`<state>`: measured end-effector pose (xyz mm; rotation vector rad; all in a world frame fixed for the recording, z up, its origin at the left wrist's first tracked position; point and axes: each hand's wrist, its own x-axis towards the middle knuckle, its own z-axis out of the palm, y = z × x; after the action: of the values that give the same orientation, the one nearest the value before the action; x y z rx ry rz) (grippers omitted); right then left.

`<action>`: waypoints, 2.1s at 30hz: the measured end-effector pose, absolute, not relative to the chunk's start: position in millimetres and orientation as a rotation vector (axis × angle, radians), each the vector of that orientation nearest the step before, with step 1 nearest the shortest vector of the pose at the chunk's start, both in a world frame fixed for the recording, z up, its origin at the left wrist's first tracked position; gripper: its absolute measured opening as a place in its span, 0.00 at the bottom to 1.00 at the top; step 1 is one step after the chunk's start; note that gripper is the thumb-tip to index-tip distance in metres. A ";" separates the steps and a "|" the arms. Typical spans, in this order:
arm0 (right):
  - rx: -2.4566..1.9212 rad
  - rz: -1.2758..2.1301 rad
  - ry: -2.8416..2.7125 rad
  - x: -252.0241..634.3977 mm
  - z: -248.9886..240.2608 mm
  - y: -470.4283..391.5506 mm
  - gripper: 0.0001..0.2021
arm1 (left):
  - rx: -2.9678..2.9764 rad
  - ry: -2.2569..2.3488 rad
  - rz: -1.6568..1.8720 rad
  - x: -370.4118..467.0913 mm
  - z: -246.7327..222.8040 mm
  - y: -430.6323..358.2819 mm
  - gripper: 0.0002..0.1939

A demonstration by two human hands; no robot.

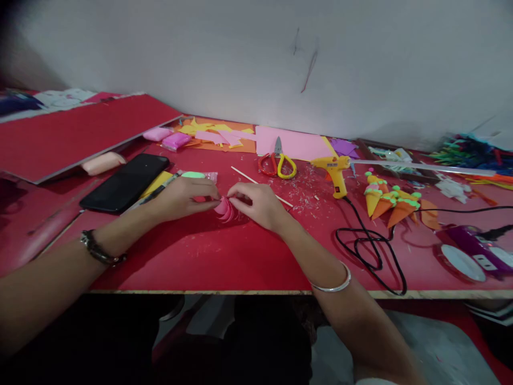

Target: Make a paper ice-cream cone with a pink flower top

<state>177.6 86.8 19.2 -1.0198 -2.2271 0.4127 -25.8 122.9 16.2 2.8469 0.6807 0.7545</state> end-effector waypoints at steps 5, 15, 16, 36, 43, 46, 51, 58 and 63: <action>-1.003 0.471 -2.176 176.8 19.5 86.5 0.05 | 2.831 0.693 0.754 -25.4 17.3 122.1 0.11; -0.972 0.521 -2.164 178.1 18.5 88.4 0.05 | 2.814 0.674 0.842 -25.5 17.0 122.9 0.11; -0.970 0.533 -2.161 178.1 18.2 88.5 0.05 | 2.818 0.674 0.846 -25.5 16.9 122.8 0.11; -0.968 0.553 -2.167 177.0 18.6 87.9 0.05 | 2.830 0.644 0.883 -26.1 16.6 123.0 0.11; -0.962 0.557 -2.172 176.8 18.9 87.2 0.05 | 2.821 0.642 0.894 -25.6 16.3 123.0 0.11; -0.947 0.554 -2.168 176.9 18.9 87.0 0.06 | 2.815 0.643 0.907 -25.3 17.0 122.3 0.11; -0.946 0.534 -2.179 176.9 19.3 86.6 0.06 | 2.815 0.635 0.913 -25.5 17.6 122.1 0.11; -0.934 0.502 -2.192 176.5 20.1 86.2 0.05 | 2.811 0.627 0.919 -25.9 16.8 122.7 0.11; -0.939 0.359 -2.180 175.0 21.3 83.9 0.04 | 2.823 0.738 0.864 -27.1 17.0 122.8 0.12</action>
<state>175.0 83.9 21.3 -0.9386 -2.1802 0.3588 -27.1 122.8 17.0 2.8231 0.7375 0.8642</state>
